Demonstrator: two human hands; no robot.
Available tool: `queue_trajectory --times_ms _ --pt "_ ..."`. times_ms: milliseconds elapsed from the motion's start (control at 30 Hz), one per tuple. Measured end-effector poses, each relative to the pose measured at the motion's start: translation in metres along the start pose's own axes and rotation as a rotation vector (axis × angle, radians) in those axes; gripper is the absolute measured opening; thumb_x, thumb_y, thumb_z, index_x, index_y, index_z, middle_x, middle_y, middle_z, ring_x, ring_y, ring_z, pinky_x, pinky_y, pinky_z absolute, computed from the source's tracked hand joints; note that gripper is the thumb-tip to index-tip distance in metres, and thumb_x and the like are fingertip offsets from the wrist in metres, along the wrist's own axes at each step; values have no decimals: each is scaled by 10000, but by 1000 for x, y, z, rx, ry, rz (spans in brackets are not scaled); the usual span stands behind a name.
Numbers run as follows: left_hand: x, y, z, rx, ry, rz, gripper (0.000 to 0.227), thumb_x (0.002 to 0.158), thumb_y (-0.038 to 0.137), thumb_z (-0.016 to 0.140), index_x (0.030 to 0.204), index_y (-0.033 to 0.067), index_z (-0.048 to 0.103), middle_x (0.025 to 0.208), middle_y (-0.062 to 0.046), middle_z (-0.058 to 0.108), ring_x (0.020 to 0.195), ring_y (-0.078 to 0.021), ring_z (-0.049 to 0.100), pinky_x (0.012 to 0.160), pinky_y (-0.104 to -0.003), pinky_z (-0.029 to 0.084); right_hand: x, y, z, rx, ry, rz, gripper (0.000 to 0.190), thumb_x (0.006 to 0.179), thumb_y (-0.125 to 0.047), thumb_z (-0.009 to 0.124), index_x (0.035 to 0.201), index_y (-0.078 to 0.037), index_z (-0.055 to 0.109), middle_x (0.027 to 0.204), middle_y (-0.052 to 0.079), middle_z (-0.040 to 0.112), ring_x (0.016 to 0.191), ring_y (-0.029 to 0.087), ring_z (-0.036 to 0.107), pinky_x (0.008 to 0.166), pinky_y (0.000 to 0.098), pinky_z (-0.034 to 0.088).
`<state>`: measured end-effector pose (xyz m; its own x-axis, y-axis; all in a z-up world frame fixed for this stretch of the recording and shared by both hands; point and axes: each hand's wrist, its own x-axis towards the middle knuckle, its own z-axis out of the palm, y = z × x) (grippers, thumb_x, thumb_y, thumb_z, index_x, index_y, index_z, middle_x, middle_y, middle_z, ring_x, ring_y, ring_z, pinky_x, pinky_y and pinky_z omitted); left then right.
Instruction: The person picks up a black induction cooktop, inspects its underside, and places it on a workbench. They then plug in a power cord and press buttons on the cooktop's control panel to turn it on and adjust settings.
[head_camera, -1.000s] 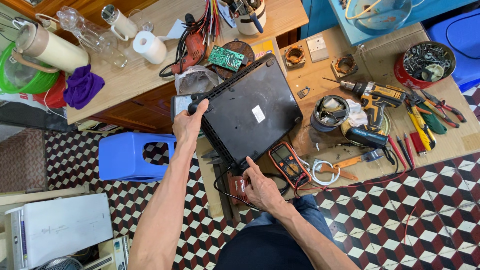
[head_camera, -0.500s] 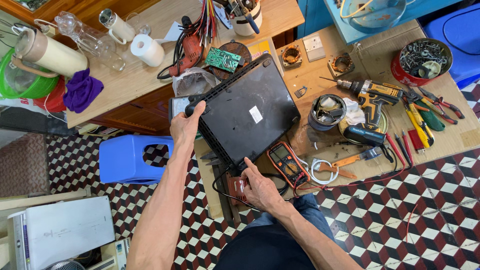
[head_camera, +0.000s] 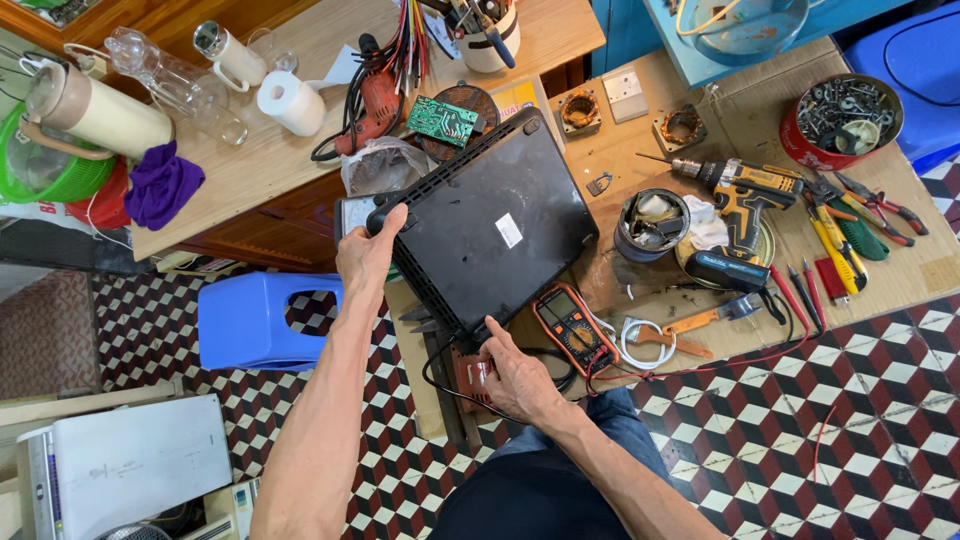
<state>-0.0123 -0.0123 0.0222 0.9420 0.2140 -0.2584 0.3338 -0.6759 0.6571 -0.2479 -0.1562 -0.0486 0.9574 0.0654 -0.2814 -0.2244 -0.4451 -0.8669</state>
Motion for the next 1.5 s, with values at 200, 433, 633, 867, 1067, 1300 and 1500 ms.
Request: queue_trajectory --times_ms 200,433,633,867,1067,1300,1500 --pt "-1 1 -1 -11 -7 11 664 677 693 802 763 50 665 799 -87 675 757 -218 640 693 -359 523 1 -2 -2 12 -15 4 191 893 -104 570 1076 -54 549 1650 191 258 931 348 712 872 431 556" --pt "-1 2 -1 -11 -7 5 674 668 701 796 753 47 659 793 -90 668 744 -217 629 678 -373 519 0 -7 -5 17 -25 25 198 879 -93 562 1073 -56 542 1655 182 264 899 345 717 855 431 559" --pt "4 0 -1 52 -7 33 693 690 713 781 743 32 661 762 -85 671 724 -221 634 679 -373 512 0 -5 -2 19 8 5 192 883 -104 578 1068 -58 557 1644 188 282 919 345 709 841 432 562" --pt "3 5 3 -3 35 118 679 660 710 797 748 44 699 754 -75 707 716 -194 657 681 -350 514 3 47 -4 40 193 62 307 802 -59 598 1108 -58 562 1611 192 365 963 369 701 881 440 547" --pt "-5 16 2 13 2 85 698 650 716 791 797 39 712 757 -85 702 708 -211 668 659 -379 523 -7 107 -9 -53 303 23 307 834 -56 600 1141 -48 591 1522 256 454 1217 414 605 1014 451 481" --pt "-12 18 -1 17 -9 133 670 657 718 778 835 73 748 773 -59 730 718 -194 688 666 -372 516 -34 102 -5 30 242 189 272 826 -75 623 1095 -33 629 1416 272 553 1055 386 665 919 458 515" --pt "-19 19 1 -50 3 153 651 656 699 791 844 76 766 761 -42 737 715 -188 690 662 -360 527 -51 91 -7 274 140 513 282 882 -93 576 1159 -52 601 675 111 698 621 204 719 617 352 587"
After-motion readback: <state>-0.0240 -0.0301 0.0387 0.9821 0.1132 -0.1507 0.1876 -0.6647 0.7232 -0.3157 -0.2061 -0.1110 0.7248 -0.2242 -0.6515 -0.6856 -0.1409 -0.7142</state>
